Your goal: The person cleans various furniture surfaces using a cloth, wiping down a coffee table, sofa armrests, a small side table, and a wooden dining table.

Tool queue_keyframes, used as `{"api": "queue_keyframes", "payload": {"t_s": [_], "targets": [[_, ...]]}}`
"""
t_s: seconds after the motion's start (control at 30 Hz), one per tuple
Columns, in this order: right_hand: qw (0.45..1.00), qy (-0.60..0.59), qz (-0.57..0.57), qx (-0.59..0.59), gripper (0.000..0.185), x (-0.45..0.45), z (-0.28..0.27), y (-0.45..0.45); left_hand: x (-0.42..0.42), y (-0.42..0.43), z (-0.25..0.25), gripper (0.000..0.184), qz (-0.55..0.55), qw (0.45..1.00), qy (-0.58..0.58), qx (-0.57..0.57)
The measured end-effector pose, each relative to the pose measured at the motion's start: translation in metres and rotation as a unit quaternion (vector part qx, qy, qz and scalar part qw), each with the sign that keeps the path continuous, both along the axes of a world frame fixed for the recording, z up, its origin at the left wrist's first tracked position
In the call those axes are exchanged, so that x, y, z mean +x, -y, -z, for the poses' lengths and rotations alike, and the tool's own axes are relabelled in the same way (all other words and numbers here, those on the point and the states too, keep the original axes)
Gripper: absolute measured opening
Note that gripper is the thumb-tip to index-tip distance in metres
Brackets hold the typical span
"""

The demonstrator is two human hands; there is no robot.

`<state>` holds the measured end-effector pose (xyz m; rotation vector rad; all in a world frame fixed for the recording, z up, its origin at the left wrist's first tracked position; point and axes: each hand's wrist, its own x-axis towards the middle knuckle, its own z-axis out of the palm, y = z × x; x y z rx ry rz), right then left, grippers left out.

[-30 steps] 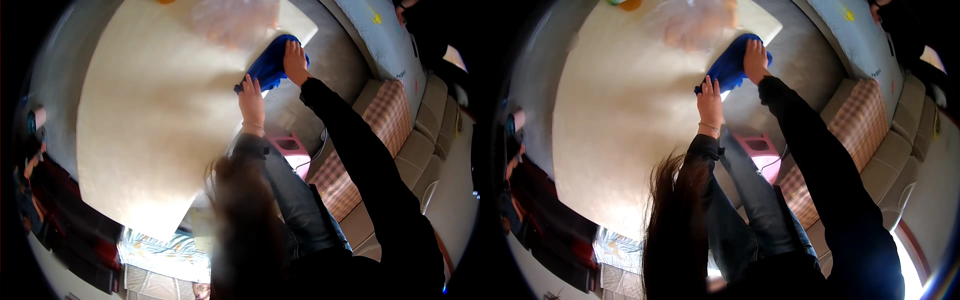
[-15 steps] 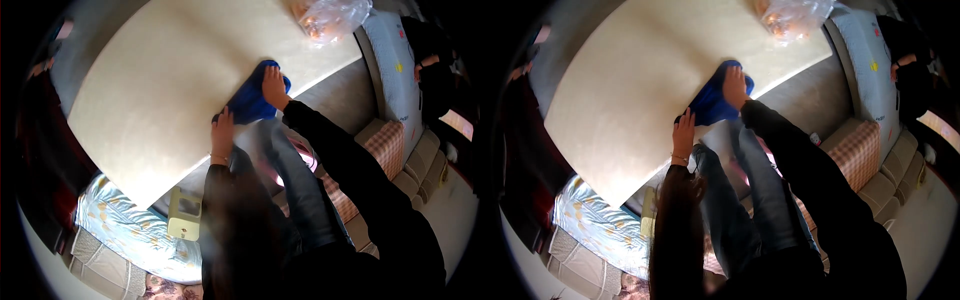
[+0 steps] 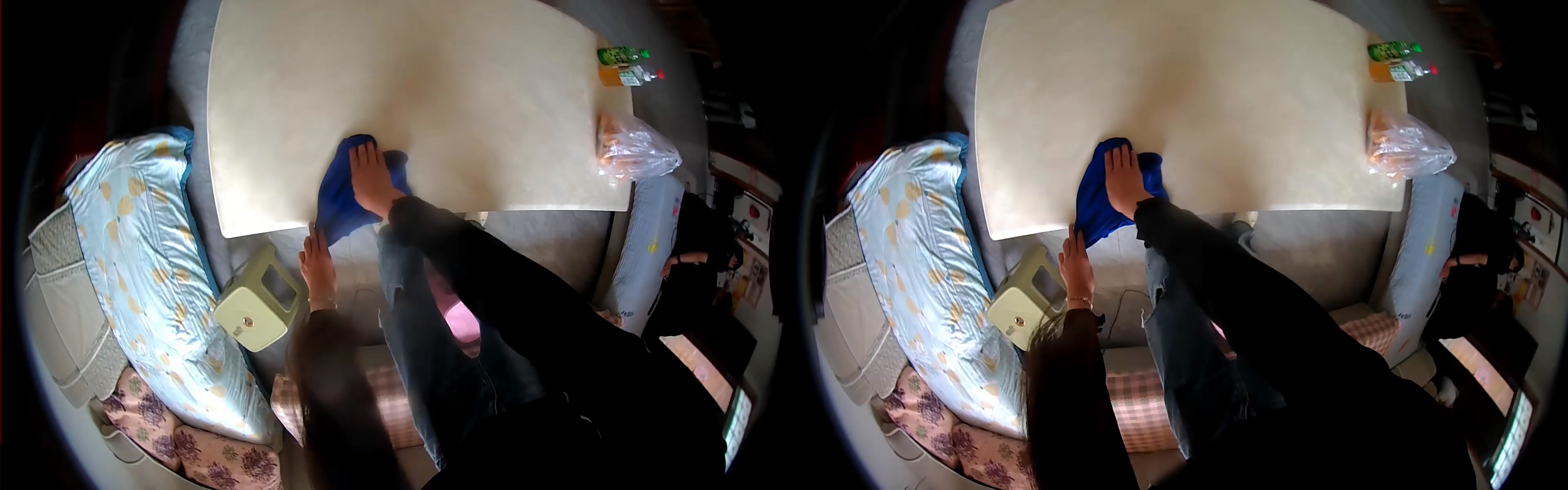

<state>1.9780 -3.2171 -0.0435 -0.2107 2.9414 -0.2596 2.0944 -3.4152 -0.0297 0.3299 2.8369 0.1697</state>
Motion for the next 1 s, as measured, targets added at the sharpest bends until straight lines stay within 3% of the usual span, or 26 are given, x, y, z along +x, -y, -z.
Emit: {"api": "queue_keyframes", "payload": {"t_s": [0.17,0.23,0.4,0.47,0.53,0.63,0.73,0.9,0.97,1.0], "targets": [[0.993,0.016,-0.061,-0.098,0.084,0.033,-0.014,0.04,0.068,0.018,0.011,0.056,-0.094,0.995,0.011,0.014],[0.984,0.038,-0.123,-0.127,0.083,0.041,-0.014,0.029,0.084,0.008,0.015,0.052,-0.126,0.989,0.078,0.016],[0.981,-0.027,-0.158,-0.112,0.07,0.049,-0.011,0.012,0.08,-0.051,0.018,0.052,-0.172,0.96,0.18,0.127],[0.979,-0.053,-0.148,-0.13,0.064,0.056,0.001,0.007,0.072,-0.076,0.024,0.039,-0.194,0.951,0.159,0.18],[0.974,-0.071,-0.146,-0.161,0.049,0.062,0.002,-0.005,0.052,-0.098,0.017,0.033,-0.173,0.946,0.192,0.195],[0.966,-0.086,-0.169,-0.178,0.045,0.07,0.016,-0.034,0.027,-0.132,0.005,0.023,-0.153,0.942,0.224,0.196],[0.967,-0.082,-0.167,-0.175,0.046,0.089,0.016,-0.089,0.017,-0.163,0.005,0.021,-0.047,0.945,0.292,0.14],[0.97,-0.039,-0.143,-0.191,0.049,0.136,0.004,-0.226,0.029,-0.224,0.026,0.029,0.059,0.947,0.27,0.165],[0.978,-0.045,-0.119,-0.167,0.046,0.166,0.016,-0.285,0.036,-0.26,0.025,0.03,0.07,0.939,0.31,0.134],[0.984,-0.028,-0.112,-0.137,0.046,0.179,0.008,-0.32,0.044,-0.274,0.034,0.034,0.09,0.937,0.291,0.171]]}}
